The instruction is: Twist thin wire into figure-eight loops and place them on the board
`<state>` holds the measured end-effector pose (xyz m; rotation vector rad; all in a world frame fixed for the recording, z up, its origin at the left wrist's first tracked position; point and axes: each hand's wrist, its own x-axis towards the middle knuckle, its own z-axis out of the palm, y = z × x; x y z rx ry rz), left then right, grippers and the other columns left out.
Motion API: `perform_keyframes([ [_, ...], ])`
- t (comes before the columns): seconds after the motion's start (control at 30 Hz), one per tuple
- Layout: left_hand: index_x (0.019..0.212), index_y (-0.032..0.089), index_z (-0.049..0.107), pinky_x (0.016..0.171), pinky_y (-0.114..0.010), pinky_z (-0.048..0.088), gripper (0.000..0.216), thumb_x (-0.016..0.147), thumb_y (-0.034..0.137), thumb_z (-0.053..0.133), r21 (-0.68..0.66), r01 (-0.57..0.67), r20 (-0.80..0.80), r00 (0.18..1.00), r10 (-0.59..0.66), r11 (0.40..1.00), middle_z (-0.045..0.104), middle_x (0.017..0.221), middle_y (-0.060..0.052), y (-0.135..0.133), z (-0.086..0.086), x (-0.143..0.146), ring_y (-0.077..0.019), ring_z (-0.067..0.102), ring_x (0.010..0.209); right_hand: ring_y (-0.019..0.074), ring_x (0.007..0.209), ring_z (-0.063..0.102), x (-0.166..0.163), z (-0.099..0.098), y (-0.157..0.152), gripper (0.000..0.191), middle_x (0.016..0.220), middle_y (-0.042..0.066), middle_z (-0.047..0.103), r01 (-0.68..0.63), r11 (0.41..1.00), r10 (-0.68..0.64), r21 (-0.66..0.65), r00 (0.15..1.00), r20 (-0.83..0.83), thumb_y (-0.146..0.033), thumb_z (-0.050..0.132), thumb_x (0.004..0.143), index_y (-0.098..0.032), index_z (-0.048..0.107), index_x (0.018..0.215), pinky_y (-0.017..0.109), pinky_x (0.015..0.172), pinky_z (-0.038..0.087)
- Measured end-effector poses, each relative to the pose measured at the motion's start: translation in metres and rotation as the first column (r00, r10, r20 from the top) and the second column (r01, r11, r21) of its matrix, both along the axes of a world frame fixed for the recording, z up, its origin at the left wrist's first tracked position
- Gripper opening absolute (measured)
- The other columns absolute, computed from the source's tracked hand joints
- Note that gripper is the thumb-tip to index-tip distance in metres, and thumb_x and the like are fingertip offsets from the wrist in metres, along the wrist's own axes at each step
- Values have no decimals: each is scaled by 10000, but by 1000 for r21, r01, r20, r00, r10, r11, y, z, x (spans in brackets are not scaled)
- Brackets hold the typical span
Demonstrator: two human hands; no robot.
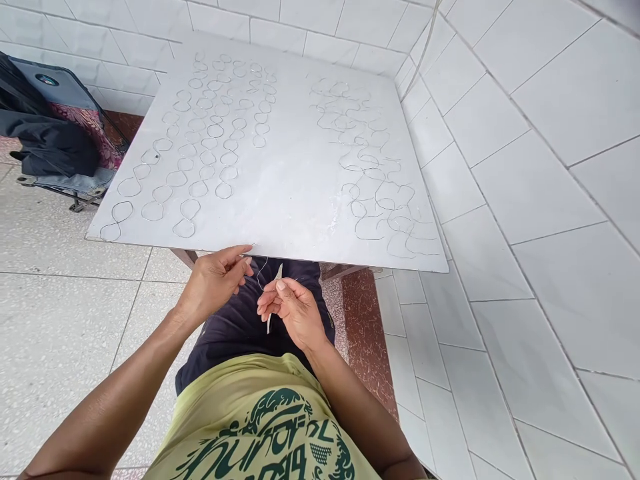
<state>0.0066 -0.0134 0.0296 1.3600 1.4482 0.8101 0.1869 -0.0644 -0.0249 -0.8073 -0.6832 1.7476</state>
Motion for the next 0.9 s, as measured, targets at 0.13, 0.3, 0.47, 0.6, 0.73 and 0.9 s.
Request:
perform_keyframes([
  [0.13, 1265, 203, 766, 558, -279, 525, 394, 964, 407, 614, 92, 6, -136, 991, 6, 996, 742, 825, -39, 6, 3, -6, -147, 610, 579, 183, 661, 727, 5, -2, 0, 333, 802, 63, 774, -20, 1000, 21, -8, 1000, 17, -497, 702, 968, -165, 719, 957, 288, 580, 579],
  [0.3, 1195, 190, 782, 561, -297, 566, 397, 961, 476, 635, 76, 10, -40, 999, -7, 997, 761, 842, -62, 9, 8, -1, -179, 663, 633, 184, 669, 731, 5, -1, 3, 328, 813, 68, 776, -11, 1000, 11, -8, 1000, 14, -487, 707, 967, -160, 720, 968, 287, 580, 579],
  [0.47, 1217, 143, 749, 598, -327, 613, 565, 991, 622, 554, 54, -7, 18, 1000, 6, 998, 786, 951, -122, 5, 8, 6, -226, 725, 748, 180, 676, 722, 5, 3, 7, 331, 805, 63, 766, 47, 999, -47, 18, 999, -5, -492, 716, 960, -161, 710, 968, 289, 585, 577],
  [0.6, 1229, 121, 723, 610, -345, 633, 584, 968, 627, 594, -17, -20, 148, 989, 22, 1000, 786, 1022, -145, 0, 6, 7, -245, 731, 799, 181, 688, 719, 8, 3, 8, 331, 823, 63, 769, 88, 996, -88, 27, 996, -6, -500, 713, 959, -170, 704, 982, 298, 597, 578],
  [0.73, 1218, 157, 738, 591, -317, 616, 501, 921, 559, 702, -35, -10, 207, 978, 17, 999, 779, 1091, -127, -2, 0, 13, -242, 729, 841, 184, 690, 722, 7, 3, 10, 332, 823, 63, 769, 110, 994, -109, 30, 994, -16, -504, 710, 960, -173, 701, 981, 301, 601, 578],
  [0.9, 999, 187, 819, 534, -270, 542, 360, 866, 517, 767, -82, 16, 183, 983, -1, 996, 778, 943, -94, 1, -2, 22, -216, 702, 774, 181, 689, 721, 7, 5, 11, 318, 822, 66, 768, 119, 992, -118, 37, 993, -26, -484, 693, 980, -167, 710, 988, 300, 609, 580],
])
